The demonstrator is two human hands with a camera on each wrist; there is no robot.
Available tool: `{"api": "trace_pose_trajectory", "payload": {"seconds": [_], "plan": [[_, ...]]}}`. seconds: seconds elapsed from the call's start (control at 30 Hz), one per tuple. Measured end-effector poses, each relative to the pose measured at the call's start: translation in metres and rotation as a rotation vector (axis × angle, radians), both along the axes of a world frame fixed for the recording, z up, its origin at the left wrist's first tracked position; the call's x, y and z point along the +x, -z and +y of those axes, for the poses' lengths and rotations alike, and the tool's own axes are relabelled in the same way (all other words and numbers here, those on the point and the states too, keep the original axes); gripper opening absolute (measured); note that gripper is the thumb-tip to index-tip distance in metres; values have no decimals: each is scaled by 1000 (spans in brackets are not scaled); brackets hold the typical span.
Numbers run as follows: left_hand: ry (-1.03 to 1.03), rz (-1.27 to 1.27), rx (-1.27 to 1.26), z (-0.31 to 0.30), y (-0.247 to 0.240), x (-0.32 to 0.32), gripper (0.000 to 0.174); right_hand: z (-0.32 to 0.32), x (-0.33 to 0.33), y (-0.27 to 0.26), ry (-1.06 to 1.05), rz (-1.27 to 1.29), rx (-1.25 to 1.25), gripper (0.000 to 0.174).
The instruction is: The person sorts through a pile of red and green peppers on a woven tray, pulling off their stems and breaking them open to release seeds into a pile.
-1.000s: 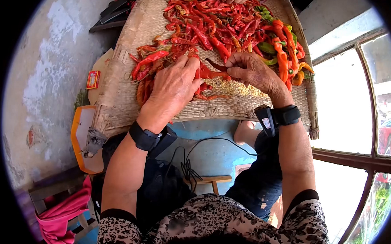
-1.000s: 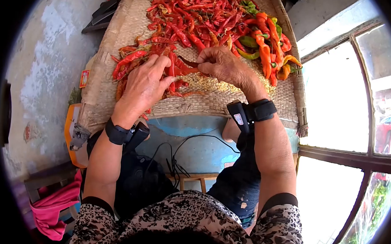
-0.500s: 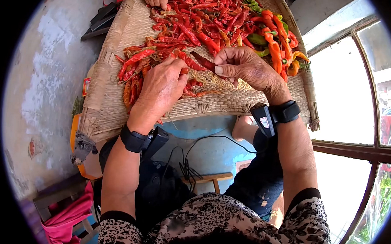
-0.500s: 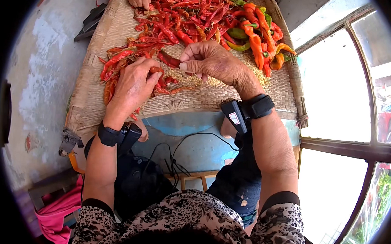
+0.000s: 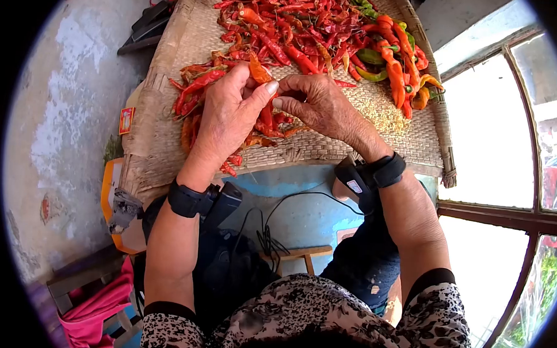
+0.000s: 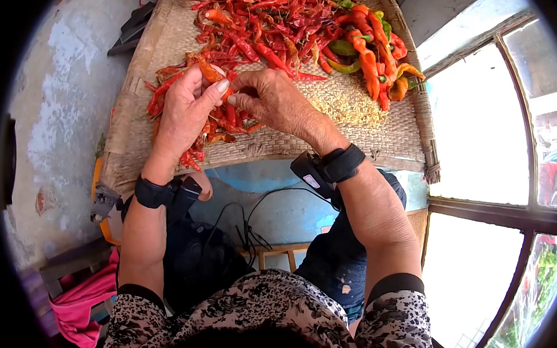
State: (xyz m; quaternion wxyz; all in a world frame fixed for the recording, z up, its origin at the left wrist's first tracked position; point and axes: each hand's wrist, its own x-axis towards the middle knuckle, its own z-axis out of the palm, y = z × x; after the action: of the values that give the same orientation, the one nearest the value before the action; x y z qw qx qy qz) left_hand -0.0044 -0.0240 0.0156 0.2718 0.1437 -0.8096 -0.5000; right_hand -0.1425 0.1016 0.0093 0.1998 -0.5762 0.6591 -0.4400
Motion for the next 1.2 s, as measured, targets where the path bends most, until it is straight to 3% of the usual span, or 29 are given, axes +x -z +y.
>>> {"api": "trace_pose_trajectory", "payload": {"seconds": [0.17, 0.23, 0.3, 0.37, 0.43, 0.5, 0.57, 0.6, 0.7, 0.77, 0.83, 0.9, 0.97, 1.03, 1.2], "plan": [[62, 16, 225, -1, -5, 4, 21, -4, -1, 1, -18, -174, -15, 22], [23, -16, 235, 2, -7, 4, 23, -4, -6, -8, -23, -252, 173, 25], [-18, -46, 247, 0, -6, 5, 25, -5, -16, -18, 98, -231, 217, 31], [24, -101, 93, -4, -3, 7, 34, -7, -30, -17, 223, -528, -118, 38], [23, -112, 74, -5, -2, 8, 33, -12, -43, -11, 407, -647, -387, 46], [23, -124, 54, -5, -4, 9, 32, -13, -49, 1, 478, -573, -383, 44], [5, -129, 27, -2, -7, 9, 29, -17, -48, 19, 396, 143, 6, 38], [8, -131, 26, -1, -8, 8, 29, -19, -39, 26, 267, 214, 46, 33], [17, -114, 38, -1, -6, 10, 23, -21, -17, 32, 192, 584, 284, 32], [91, -202, -335, -2, -7, 12, 18, -22, -13, 38, 219, 607, 255, 29], [117, -233, -443, 0, 2, 14, 19, -27, -15, 40, 255, 692, 308, 28], [198, -217, -775, 4, 10, 16, 24, -27, -18, 40, 269, 671, 285, 26], [202, -292, -777, 10, 8, 18, 28, -23, -20, 37, 281, 650, 265, 23], [206, -373, -810, 13, 4, 19, 30, -17, -23, 24, 236, 348, 173, 19], [207, -313, -811, 9, 10, 19, 26, -1, -34, -7, 108, 52, 249, 17]]}}
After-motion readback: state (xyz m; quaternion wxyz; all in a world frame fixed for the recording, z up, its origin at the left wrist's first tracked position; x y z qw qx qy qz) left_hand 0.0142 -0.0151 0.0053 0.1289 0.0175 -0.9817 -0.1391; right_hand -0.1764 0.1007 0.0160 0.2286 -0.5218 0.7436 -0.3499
